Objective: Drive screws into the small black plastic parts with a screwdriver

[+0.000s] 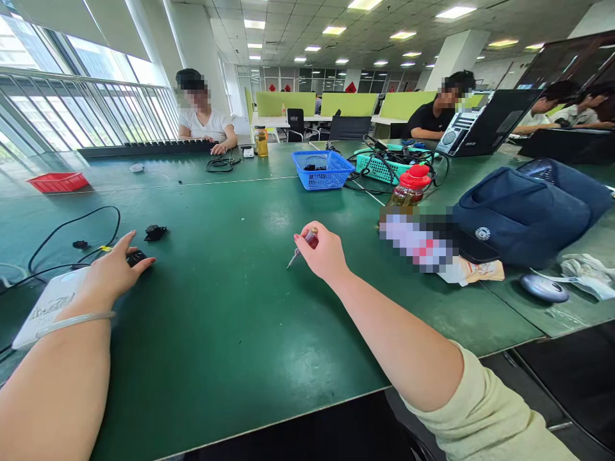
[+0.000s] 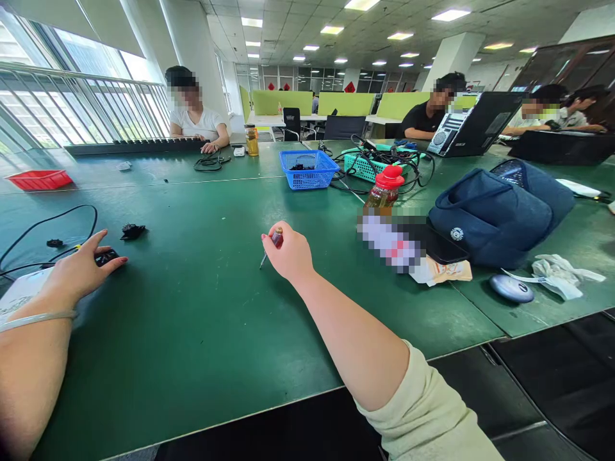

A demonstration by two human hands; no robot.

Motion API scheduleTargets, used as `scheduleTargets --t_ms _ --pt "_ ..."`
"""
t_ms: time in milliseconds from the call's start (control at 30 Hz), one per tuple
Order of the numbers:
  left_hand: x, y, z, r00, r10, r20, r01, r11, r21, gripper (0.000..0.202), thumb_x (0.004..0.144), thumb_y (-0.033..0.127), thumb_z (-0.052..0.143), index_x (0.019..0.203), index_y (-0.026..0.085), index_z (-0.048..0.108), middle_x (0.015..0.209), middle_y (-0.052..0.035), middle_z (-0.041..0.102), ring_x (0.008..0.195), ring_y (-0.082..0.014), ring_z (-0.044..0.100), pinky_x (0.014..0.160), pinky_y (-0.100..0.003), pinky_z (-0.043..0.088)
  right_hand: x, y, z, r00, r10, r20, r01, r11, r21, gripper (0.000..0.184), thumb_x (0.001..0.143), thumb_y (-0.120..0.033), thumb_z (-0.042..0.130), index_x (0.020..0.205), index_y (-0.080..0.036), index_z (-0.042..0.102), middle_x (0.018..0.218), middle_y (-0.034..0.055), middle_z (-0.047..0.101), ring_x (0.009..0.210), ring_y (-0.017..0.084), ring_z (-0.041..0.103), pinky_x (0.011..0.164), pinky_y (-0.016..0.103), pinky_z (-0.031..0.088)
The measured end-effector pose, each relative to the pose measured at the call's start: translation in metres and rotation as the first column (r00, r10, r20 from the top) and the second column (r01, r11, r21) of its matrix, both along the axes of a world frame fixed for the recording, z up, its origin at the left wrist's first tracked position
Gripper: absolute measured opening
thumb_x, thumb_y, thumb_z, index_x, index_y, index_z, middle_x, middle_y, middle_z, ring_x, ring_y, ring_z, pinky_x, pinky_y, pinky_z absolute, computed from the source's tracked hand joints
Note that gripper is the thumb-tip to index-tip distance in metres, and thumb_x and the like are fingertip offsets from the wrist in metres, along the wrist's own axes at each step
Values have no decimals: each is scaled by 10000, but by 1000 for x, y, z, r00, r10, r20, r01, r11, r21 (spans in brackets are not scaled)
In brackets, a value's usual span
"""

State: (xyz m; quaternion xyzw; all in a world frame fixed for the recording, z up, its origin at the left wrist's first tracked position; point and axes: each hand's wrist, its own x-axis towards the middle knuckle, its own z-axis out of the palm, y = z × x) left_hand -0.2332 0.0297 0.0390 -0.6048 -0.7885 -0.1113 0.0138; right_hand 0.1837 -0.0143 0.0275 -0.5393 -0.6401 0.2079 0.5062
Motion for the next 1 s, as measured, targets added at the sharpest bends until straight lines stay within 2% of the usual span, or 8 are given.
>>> scheduleTargets --t_ms 233,467,633,733,800,900,1000 --pt "-10 -1 -2 999 -50 20 51 999 -6 796 913 491 461 1587 206 146 1432 -125 566 1247 -384 555 1037 -511 426 0 1 -2 1000 6 1 -6 1000 6 194 862 -397 568 763 -243 503 628 -28 588 562 131 514 584 278 410" --pt "-12 0 -3 1000 -16 24 17 998 -58 898 892 529 487 1594 173 54 1474 -147 519 1237 -400 563 1036 -515 426 0 1 -1 1000 6 8 -6 1000 -4 196 862 -403 566 768 -244 502 626 -28 583 564 133 517 581 277 407" --pt "-5 -5 4 999 34 -11 -34 999 -41 825 898 436 509 1587 185 131 1347 -119 635 1209 -381 580 1004 -499 453 -1 0 0 1000 4 10 -4 1000 -3 191 862 -391 563 763 -242 497 621 -30 577 555 130 509 577 274 406" --pt "23 -14 16 999 16 -41 -17 1000 -26 770 915 408 504 1576 185 177 1305 -104 662 1172 -363 593 981 -498 467 -1 0 -1 1000 11 13 -11 1000 -2 191 864 -395 560 770 -241 498 624 -30 581 554 130 517 567 270 405" --pt "55 -20 23 991 -118 -61 123 989 79 700 942 398 469 1563 194 220 1258 -73 688 1168 -329 587 999 -490 456 -1 0 -1 1000 12 18 -12 1000 8 198 868 -405 558 774 -240 499 631 -28 590 554 132 524 561 268 405" --pt "115 -27 25 934 -354 -39 355 920 163 656 913 323 532 1525 199 331 1225 -65 702 1152 -292 593 1010 -429 457 -1 0 -1 1000 6 14 -6 999 40 209 873 -419 559 784 -240 502 646 -25 606 560 134 542 564 266 410" --pt "173 -33 17 808 -588 39 583 807 92 669 884 226 557 1520 262 354 1212 -39 708 1110 -259 622 995 -398 473 -1 -1 1 1000 -9 -13 10 996 86 219 881 -429 555 787 -240 498 626 -36 591 548 129 536 567 262 407"
